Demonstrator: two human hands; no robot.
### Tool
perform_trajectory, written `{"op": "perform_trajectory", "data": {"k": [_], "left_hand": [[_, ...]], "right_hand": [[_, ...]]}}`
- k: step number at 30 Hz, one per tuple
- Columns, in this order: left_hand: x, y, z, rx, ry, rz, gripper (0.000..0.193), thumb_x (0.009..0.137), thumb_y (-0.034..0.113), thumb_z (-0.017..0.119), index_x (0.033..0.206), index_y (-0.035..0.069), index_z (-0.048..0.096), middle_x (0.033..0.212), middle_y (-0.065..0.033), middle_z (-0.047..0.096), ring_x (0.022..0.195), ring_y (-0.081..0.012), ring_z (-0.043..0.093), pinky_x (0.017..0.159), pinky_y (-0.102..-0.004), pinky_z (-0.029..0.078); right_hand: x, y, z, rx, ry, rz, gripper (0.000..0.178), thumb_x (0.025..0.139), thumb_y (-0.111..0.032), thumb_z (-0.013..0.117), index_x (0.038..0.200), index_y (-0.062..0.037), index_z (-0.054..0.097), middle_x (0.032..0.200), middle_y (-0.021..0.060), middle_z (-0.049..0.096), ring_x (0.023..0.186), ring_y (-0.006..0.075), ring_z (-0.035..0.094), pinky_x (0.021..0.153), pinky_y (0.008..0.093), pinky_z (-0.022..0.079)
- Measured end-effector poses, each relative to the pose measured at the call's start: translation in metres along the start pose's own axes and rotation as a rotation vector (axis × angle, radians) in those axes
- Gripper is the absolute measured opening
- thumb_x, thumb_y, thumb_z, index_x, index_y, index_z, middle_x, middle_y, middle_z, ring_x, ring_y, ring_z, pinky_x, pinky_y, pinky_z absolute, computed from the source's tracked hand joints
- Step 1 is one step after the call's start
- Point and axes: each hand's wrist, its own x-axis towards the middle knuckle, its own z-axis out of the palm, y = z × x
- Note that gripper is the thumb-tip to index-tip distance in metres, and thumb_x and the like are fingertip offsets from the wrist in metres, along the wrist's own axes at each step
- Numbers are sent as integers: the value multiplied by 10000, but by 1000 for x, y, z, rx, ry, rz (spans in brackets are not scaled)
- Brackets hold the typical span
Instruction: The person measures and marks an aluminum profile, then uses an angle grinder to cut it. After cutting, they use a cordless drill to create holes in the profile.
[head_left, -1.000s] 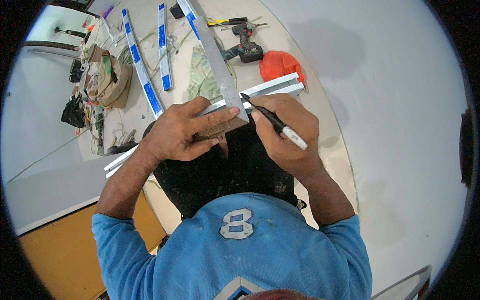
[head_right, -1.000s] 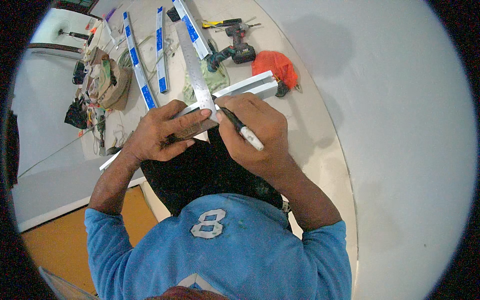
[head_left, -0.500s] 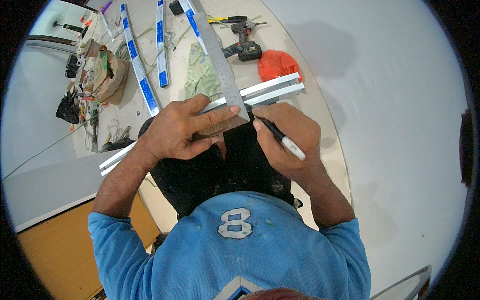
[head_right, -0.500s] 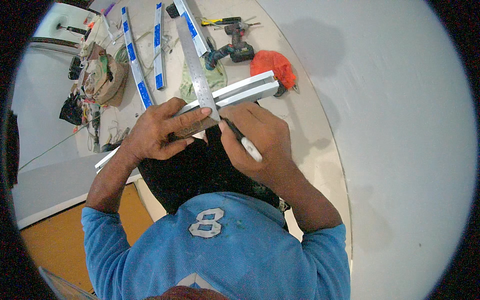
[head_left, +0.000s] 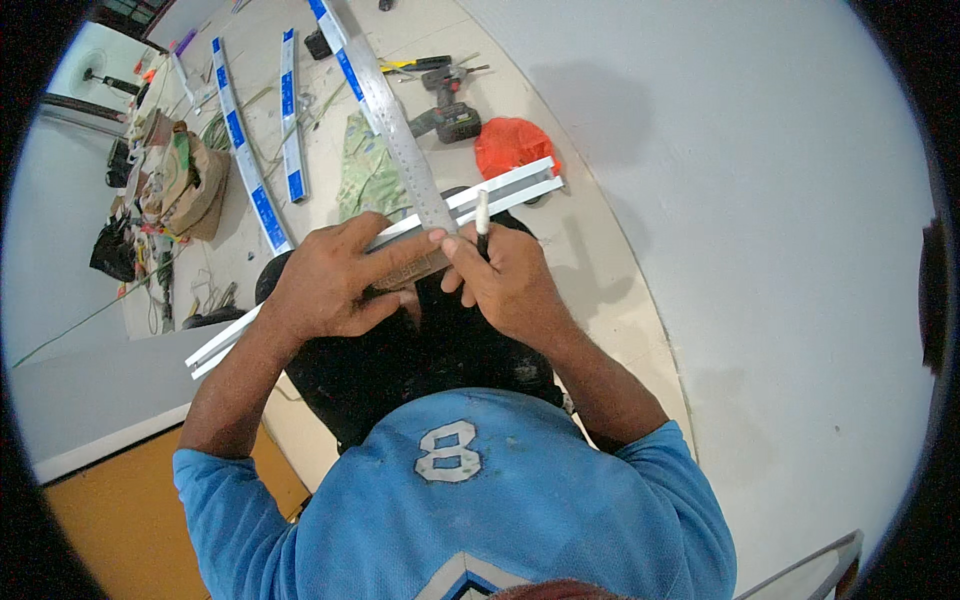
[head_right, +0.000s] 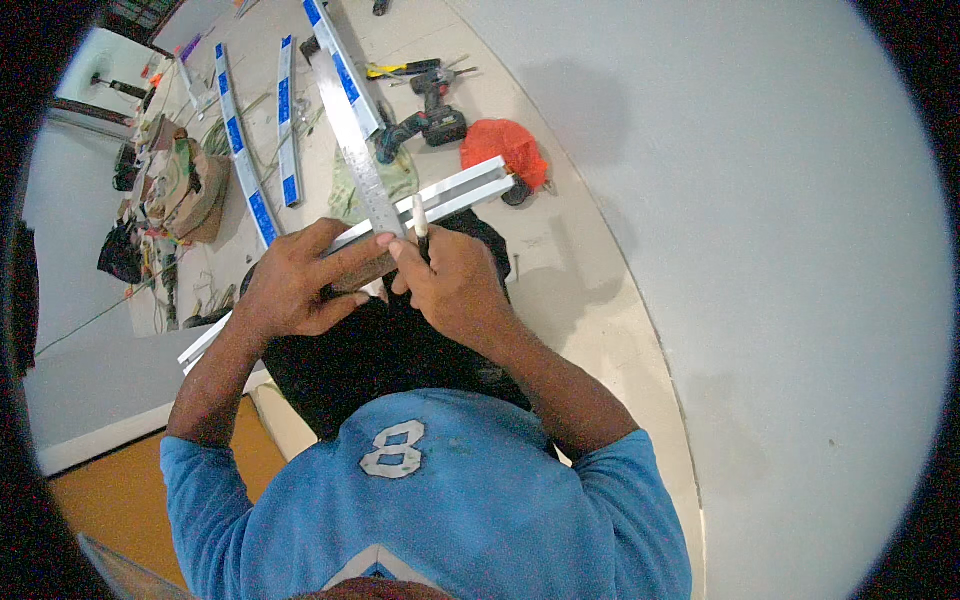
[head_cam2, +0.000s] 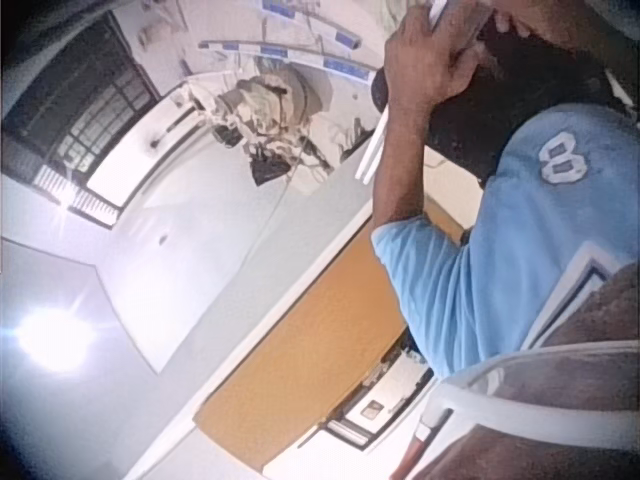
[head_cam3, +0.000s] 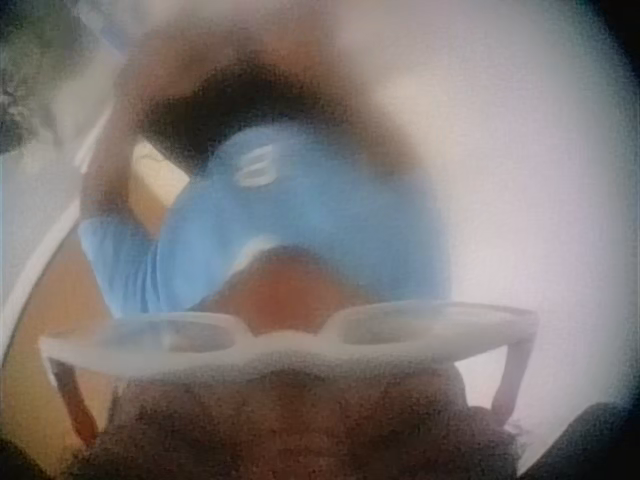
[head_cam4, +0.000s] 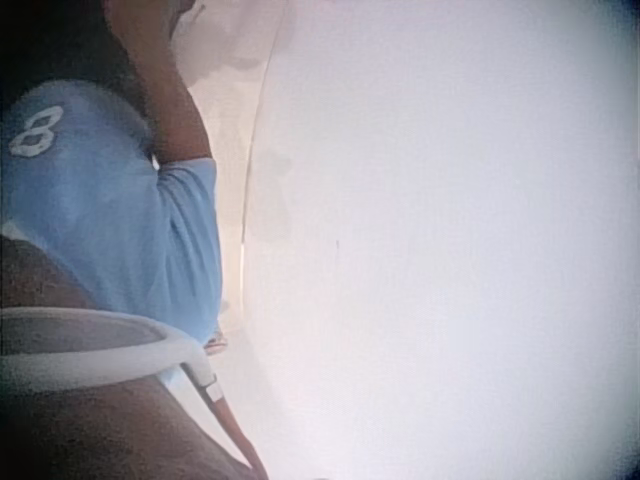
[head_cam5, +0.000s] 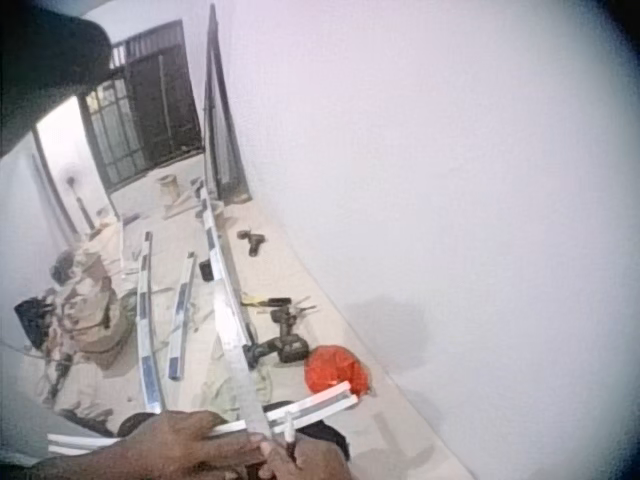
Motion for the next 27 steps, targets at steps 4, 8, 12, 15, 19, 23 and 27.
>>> {"op": "perform_trajectory", "data": {"k": [4, 8, 12, 15, 19, 23, 27], "left_hand": [[-6, 8, 2, -124, 113, -120, 816, 993, 394, 789, 1650, 23, 479, 1286, -282, 688, 1131, -485, 714, 980, -537, 602], [-11, 27, 20, -115, 73, -373, 771, 1047, 369, 738, 1617, -61, 446, 1387, -341, 647, 1271, -515, 666, 1094, -566, 550], [-15, 41, 32, -51, 25, -420, 747, 1050, 363, 744, 1577, -86, 465, 1341, -342, 650, 1226, -495, 679, 1085, -566, 545], [-17, 42, 41, -7, 72, -389, 699, 1023, 378, 775, 1495, -71, 520, 1297, -332, 665, 1203, -484, 687, 1050, -567, 561], [-7, 40, 38, -44, 58, -380, 636, 978, 386, 820, 1381, -33, 561, 1240, -309, 690, 1164, -474, 706, 1009, -563, 579], [-10, 37, 32, -95, -51, -502, 737, 921, 359, 865, 1450, -27, 529, 1289, -315, 687, 1194, -513, 686, 1030, -584, 561], [-13, 41, 29, -36, -26, -509, 753, 891, 363, 881, 1435, -25, 535, 1267, -314, 687, 1179, -513, 686, 1022, -585, 562]], "right_hand": [[-30, 5, -39, 71, 36, 105, 307, 1142, -270, 658, 1047, -1, 772, 820, 79, 774, 671, 116, 686, 583, 298, 537], [-90, 9, -116, -83, 371, -93, 309, 1121, -277, 681, 1003, -14, 793, 813, 60, 767, 672, 128, 687, 590, 326, 541], [-123, 51, -170, -314, 394, 168, 278, 1109, -251, 693, 1017, -4, 778, 818, 76, 763, 656, 133, 617, 639, 347, 541], [-123, 128, -188, -421, 360, 324, 264, 1098, -242, 694, 1023, -2, 773, 819, 84, 765, 669, 149, 616, 653, 361, 545], [-120, 275, -200, -410, 234, 442, 283, 1093, -266, 675, 1049, -2, 768, 845, 96, 786, 699, 176, 659, 622, 374, 559], [-109, 390, -191, -308, 133, 527, 303, 1098, -280, 662, 1071, 2, 768, 842, 97, 811, 723, 196, 719, 587, 381, 571], [-95, 422, -169, -92, 89, 535, 265, 1093, -223, 689, 1064, 36, 736, 834, 126, 798, 704, 198, 727, 644, 343, 564]]}}
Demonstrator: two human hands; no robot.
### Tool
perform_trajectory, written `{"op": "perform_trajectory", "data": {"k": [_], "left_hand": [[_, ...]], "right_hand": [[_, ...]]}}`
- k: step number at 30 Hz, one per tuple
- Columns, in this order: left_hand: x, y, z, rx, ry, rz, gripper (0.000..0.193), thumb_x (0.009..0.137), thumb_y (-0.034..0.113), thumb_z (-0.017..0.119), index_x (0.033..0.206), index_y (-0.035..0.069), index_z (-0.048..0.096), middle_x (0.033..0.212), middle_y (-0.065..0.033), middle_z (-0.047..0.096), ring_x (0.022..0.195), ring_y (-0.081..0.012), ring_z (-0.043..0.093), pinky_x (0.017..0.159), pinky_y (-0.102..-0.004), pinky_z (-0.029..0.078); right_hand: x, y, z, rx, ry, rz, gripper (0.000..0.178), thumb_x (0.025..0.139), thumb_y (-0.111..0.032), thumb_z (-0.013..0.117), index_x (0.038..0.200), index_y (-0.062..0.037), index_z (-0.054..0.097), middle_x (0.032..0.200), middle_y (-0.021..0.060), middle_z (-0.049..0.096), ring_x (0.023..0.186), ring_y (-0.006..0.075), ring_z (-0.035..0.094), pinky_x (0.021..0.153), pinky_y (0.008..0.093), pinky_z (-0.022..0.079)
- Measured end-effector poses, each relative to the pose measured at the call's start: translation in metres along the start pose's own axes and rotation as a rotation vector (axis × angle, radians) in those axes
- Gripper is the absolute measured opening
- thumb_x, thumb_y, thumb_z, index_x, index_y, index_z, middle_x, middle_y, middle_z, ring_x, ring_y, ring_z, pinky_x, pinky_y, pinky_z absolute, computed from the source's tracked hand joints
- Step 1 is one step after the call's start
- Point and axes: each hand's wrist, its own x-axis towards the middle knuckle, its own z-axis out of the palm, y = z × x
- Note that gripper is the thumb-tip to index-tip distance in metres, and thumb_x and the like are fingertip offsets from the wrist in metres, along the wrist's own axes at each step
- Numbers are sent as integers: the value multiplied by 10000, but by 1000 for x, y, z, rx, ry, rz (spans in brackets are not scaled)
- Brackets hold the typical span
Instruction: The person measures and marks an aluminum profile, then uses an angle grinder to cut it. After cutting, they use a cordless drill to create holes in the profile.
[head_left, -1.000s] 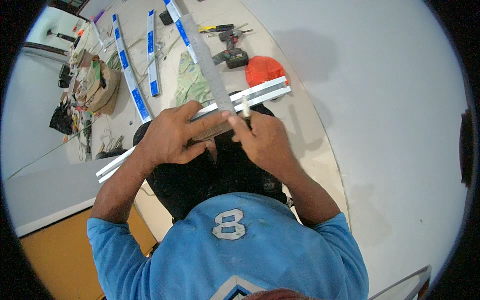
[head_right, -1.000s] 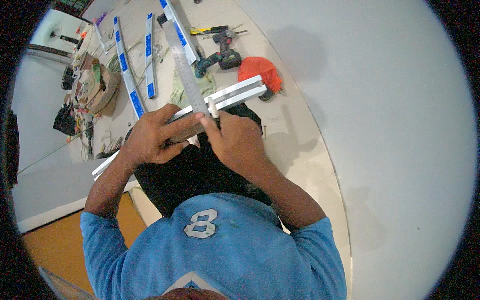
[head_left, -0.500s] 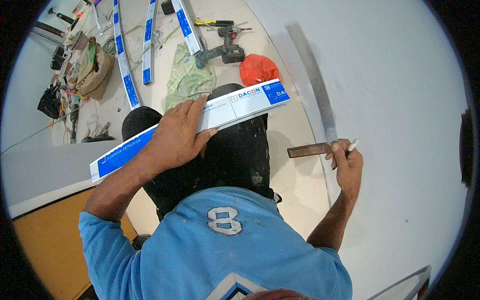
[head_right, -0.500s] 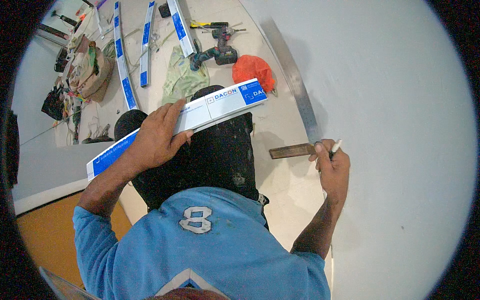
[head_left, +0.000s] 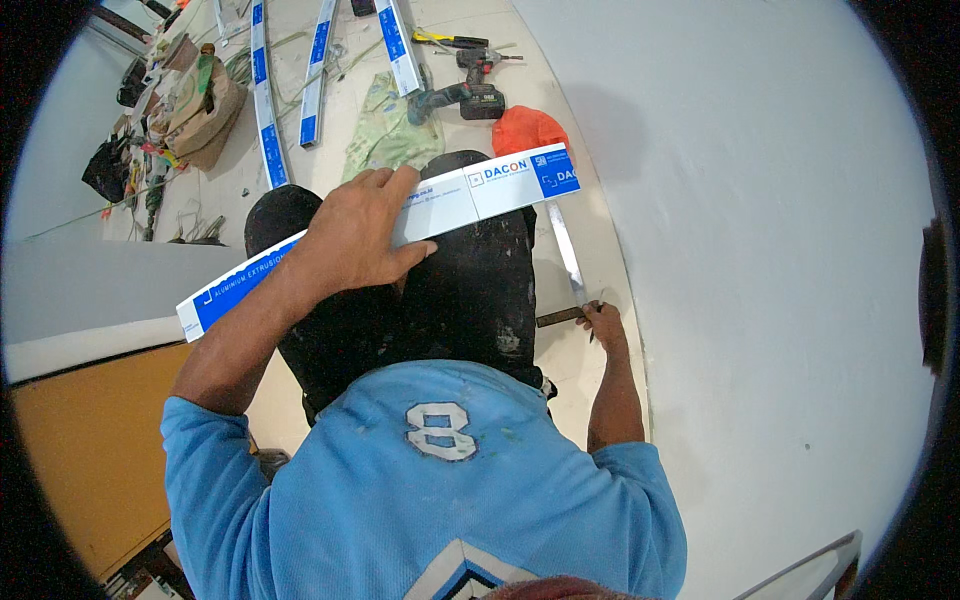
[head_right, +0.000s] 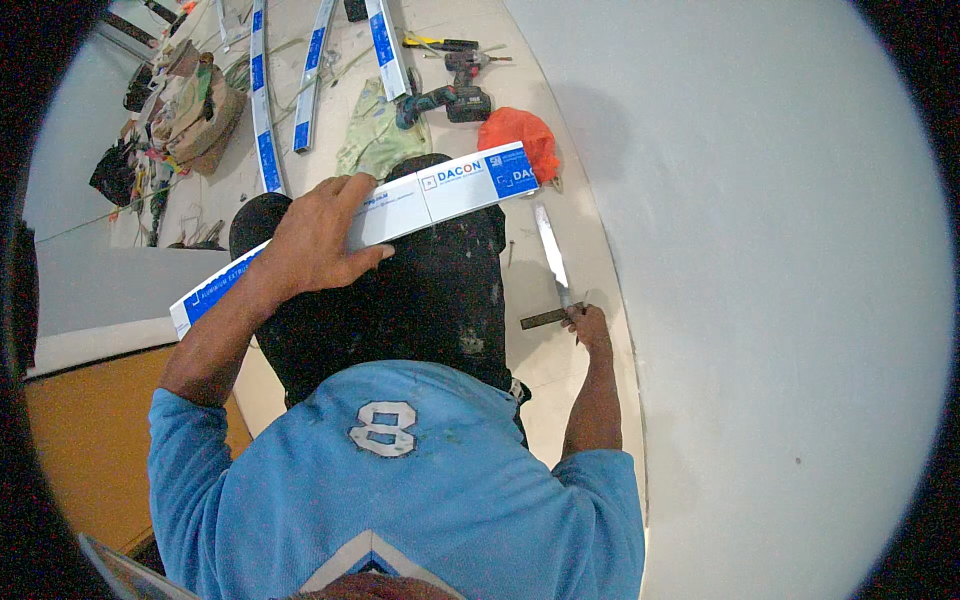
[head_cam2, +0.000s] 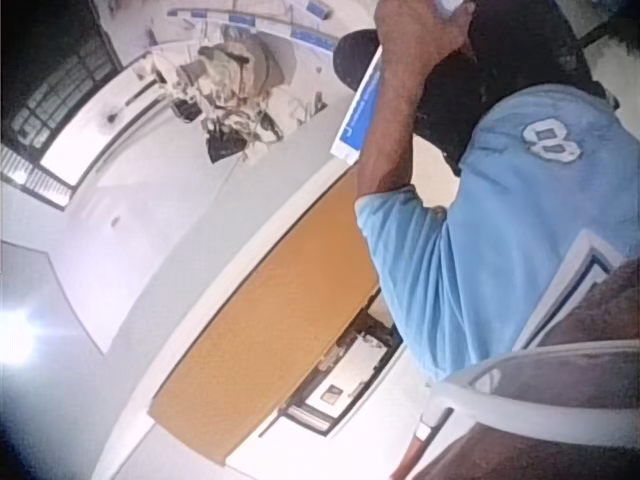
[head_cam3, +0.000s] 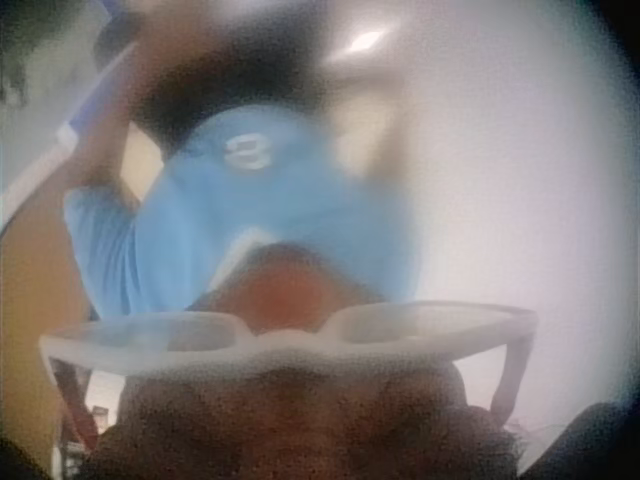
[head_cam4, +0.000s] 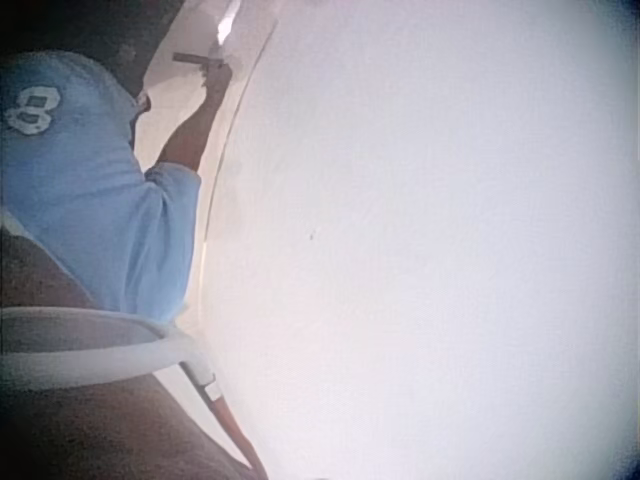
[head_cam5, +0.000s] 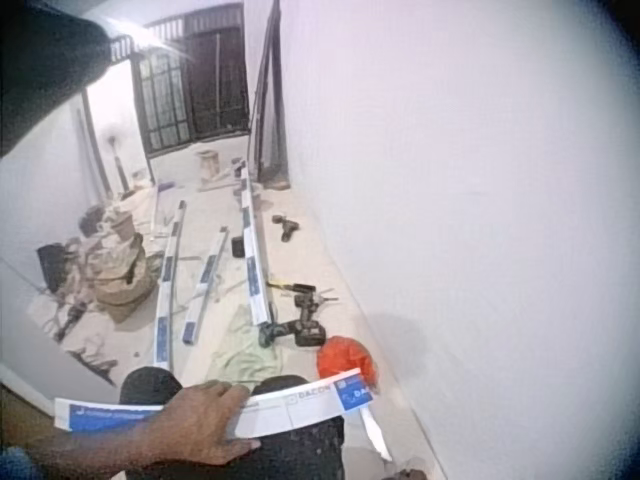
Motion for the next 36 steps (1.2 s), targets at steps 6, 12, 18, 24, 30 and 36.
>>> {"op": "perform_trajectory", "data": {"k": [6, 12, 18, 24, 30, 36], "left_hand": [[-2, -8, -8, -73, -33, -22, 766, 906, 397, 865, 1449, -62, 579, 1301, -331, 703, 1206, -489, 696, 1033, -552, 567], [-14, -72, -42, -688, -142, -196, 824, 1078, 622, 648, 1482, -95, 602, 1157, -219, 776, 1062, -333, 762, 976, -495, 615], [-60, -122, -25, -1469, -69, -456, 753, 1107, 631, 584, 1449, -38, 629, 1074, -223, 765, 879, -308, 791, 783, -444, 676], [-85, -152, -11, -1764, 199, -391, 983, 1033, 757, 572, 1597, -47, 523, 1051, -241, 744, 813, -340, 796, 677, -460, 680], [-79, -154, -2, -1628, 220, -290, 1009, 756, 297, 932, 1553, -98, 458, 980, -221, 697, 749, -316, 783, 649, -473, 700], [-61, -157, 5, -1891, 175, -293, 953, 746, 210, 891, 1513, -149, 455, 981, -304, 713, 725, -370, 785, 645, -538, 699]], "right_hand": [[30, 56, 9, -40, 48, 89, 299, 1104, -197, 701, 1099, 99, 747, 834, 169, 798, 693, 232, 754, 600, 383, 581], [64, 74, 10, -430, -19, 174, 498, 1083, -408, 675, 839, 5, 810, 780, 146, 810, 656, 280, 783, 711, 443, 634], [80, 115, -31, -903, 100, 64, 506, 1077, -447, 596, 733, -128, 784, 646, 78, 738, 597, 304, 720, 705, 472, 630], [85, 36, 0, -907, -99, 329, 279, 972, -315, 759, 906, -47, 794, 834, 182, 775, 641, 350, 741, 654, 483, 648], [115, 18, -22, -931, -190, 581, 466, 904, -403, 846, 1125, 7, 816, 1209, 253, 804, 1154, 410, 787, 994, 552, 635], [197, -167, 23, -1241, -72, -117, 507, 940, -462, 779, 1160, -6, 790, 1210, 267, 795, 1131, 474, 764, 1004, 571, 609]]}}
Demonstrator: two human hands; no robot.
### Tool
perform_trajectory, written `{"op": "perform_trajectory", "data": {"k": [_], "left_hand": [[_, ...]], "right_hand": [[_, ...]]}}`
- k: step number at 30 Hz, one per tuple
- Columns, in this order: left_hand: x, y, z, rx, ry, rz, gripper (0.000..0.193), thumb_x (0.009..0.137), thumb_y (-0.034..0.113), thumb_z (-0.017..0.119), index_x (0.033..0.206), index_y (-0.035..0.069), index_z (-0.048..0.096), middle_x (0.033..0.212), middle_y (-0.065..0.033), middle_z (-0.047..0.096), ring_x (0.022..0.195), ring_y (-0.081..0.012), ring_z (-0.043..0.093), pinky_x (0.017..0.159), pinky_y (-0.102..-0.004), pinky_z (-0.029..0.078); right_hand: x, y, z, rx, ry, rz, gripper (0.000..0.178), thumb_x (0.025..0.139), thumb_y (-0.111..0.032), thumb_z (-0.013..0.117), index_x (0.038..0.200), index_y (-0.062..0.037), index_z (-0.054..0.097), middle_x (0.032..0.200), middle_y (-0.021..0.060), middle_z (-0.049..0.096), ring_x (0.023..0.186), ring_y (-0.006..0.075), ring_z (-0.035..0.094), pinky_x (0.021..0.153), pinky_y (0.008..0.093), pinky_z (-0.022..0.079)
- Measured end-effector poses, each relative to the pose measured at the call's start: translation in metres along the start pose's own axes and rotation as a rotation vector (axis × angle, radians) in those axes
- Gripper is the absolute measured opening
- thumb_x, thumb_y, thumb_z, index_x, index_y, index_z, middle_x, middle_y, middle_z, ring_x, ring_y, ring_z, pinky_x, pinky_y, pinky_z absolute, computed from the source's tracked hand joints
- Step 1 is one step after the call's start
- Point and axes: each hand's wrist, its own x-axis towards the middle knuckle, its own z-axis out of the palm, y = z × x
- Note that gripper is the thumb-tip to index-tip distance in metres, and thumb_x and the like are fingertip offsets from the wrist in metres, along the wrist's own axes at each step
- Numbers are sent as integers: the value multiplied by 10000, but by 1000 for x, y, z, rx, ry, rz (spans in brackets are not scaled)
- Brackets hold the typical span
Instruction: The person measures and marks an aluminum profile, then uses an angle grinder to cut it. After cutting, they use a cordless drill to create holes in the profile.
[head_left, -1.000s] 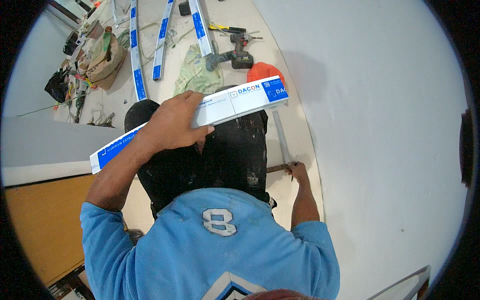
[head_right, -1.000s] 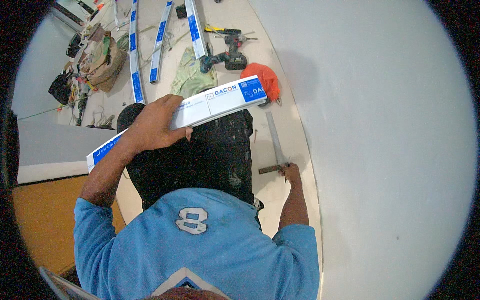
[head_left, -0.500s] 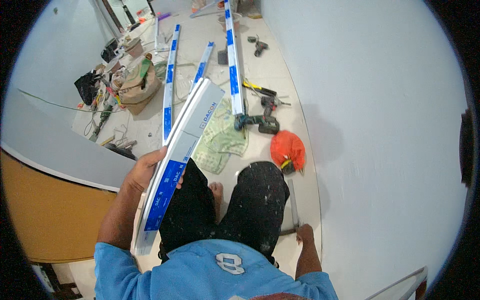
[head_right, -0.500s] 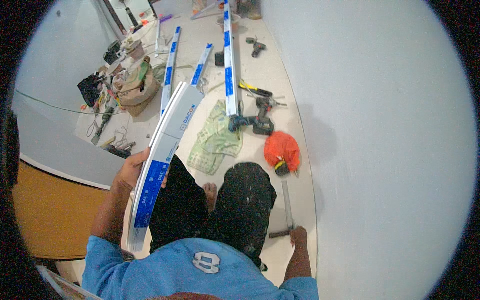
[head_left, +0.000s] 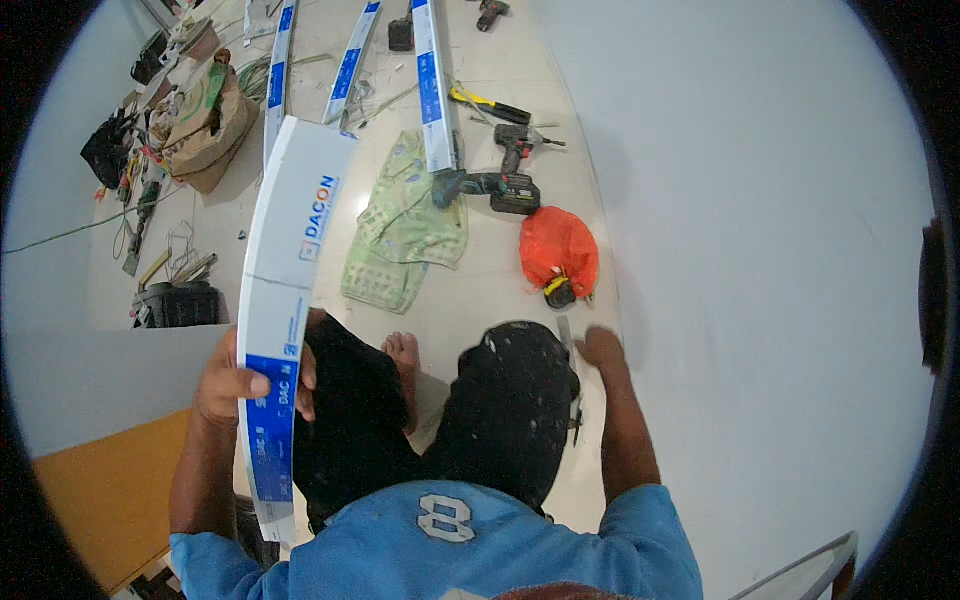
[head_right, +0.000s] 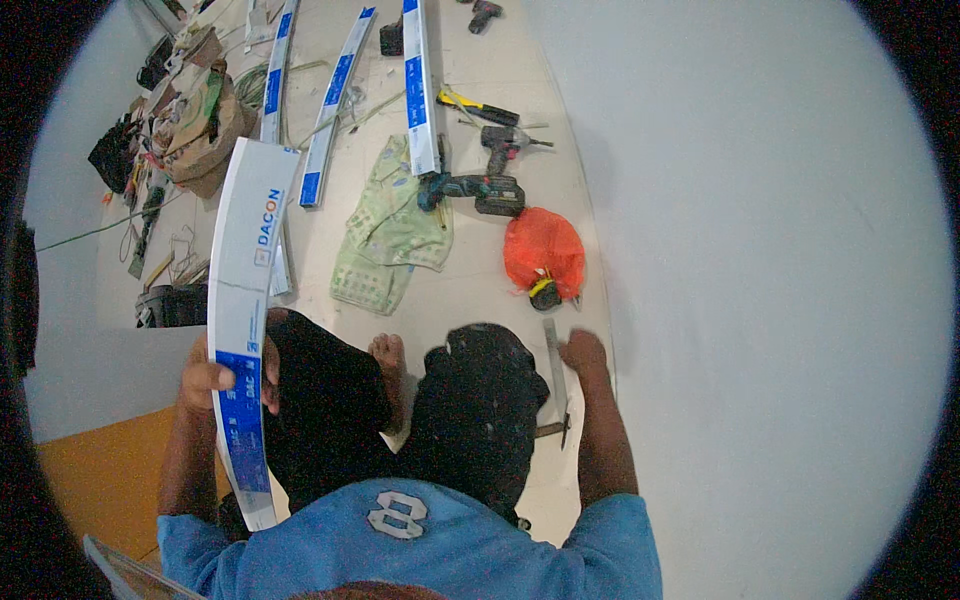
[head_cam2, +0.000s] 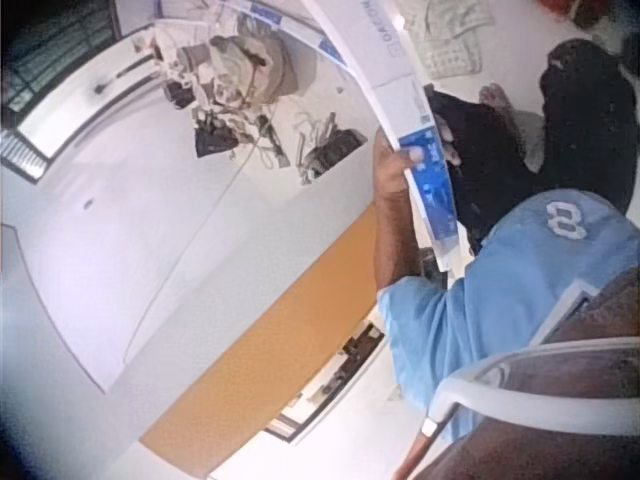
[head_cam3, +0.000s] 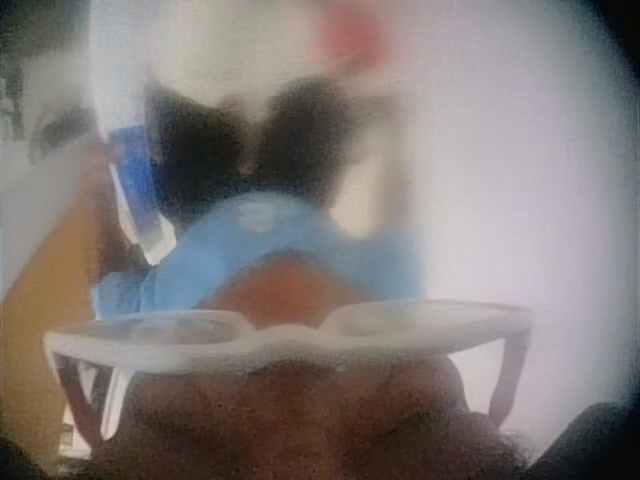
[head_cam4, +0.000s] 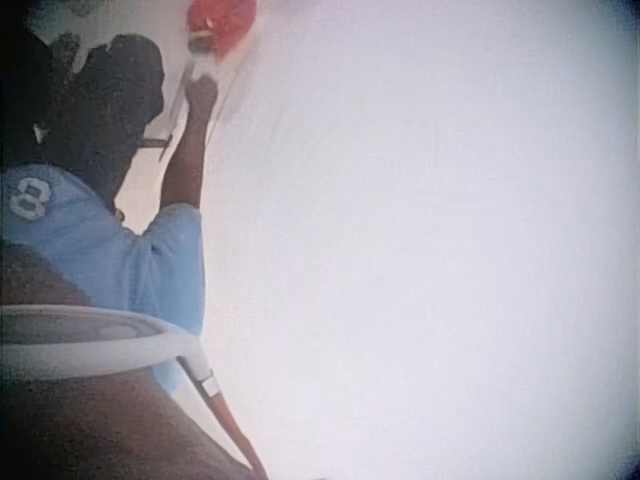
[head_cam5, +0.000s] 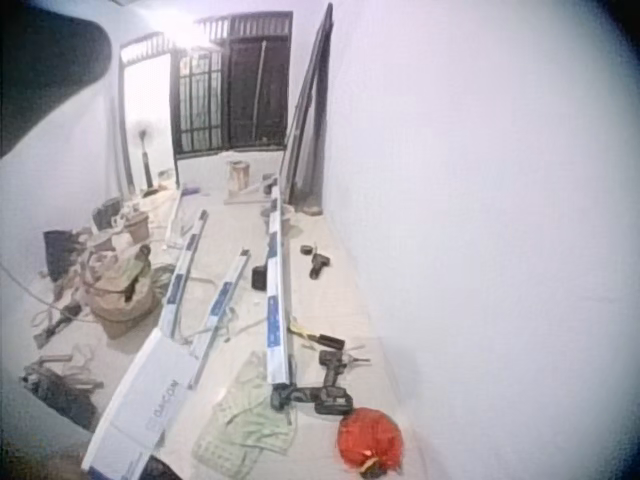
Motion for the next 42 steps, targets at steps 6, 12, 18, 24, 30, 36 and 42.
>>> {"op": "perform_trajectory", "data": {"k": [6, 12, 18, 24, 30, 36, 42], "left_hand": [[28, 15, -3, -175, -27, -216, 1112, 748, 234, 914, 1633, -154, 364, 1014, -318, 718, 770, -385, 773, 743, -604, 692], [37, 29, -34, -340, -54, -224, 1011, 888, 304, 882, 1628, -148, 364, 1089, -284, 711, 890, -329, 782, 830, -522, 686], [27, 33, -42, -344, 77, -157, 994, 829, 268, 875, 1617, -129, 416, 1048, -298, 698, 817, -362, 764, 762, -568, 681], [10, 55, -23, -285, 294, 10, 1114, 734, 193, 858, 1592, -248, 302, 991, -309, 705, 780, -373, 782, 723, -533, 700], [34, 46, -62, -248, 366, 168, 1089, 698, 191, 846, 1549, -265, 341, 921, -301, 698, 715, -363, 779, 662, -509, 698], [68, 33, -115, -336, 443, 330, 1009, 772, 259, 870, 1552, -197, 421, 898, -270, 706, 680, -359, 765, 609, -479, 675], [112, 55, -158, -432, 392, 211, 929, 781, 177, 832, 1539, -190, 441, 978, -330, 740, 702, -382, 769, 661, -532, 685]], "right_hand": [[124, -205, -212, 313, 376, -385, 408, 993, -381, 764, 1186, -22, 769, 1167, 272, 787, 1103, 482, 756, 966, 577, 592], [237, -355, -250, 1, 483, -236, 703, 924, -608, 819, 1197, 35, 739, 1188, 287, 797, 1149, 488, 763, 986, 564, 621], [314, -387, -242, 162, 387, -211, 1011, 806, -710, 896, 1402, 47, 590, 1315, 252, 758, 1214, 453, 753, 1024, 574, 598], [308, -430, -243, 262, 208, -152, 1044, 742, -524, 977, 1466, 80, 529, 1410, 285, 693, 1278, 435, 725, 1084, 534, 600], [321, -440, -244, 561, 426, -79, 899, 709, -421, 991, 1341, 82, 595, 1333, 281, 704, 1207, 460, 734, 1067, 535, 604], [285, -501, -249, 752, 443, -189, 928, 638, -413, 1040, 1286, 90, 605, 1286, 300, 713, 1170, 496, 729, 1020, 554, 610], [267, -480, -271, 797, 404, -174, 860, 664, -359, 995, 1259, 105, 582, 1156, 295, 731, 1085, 483, 749, 1000, 562, 608]]}}
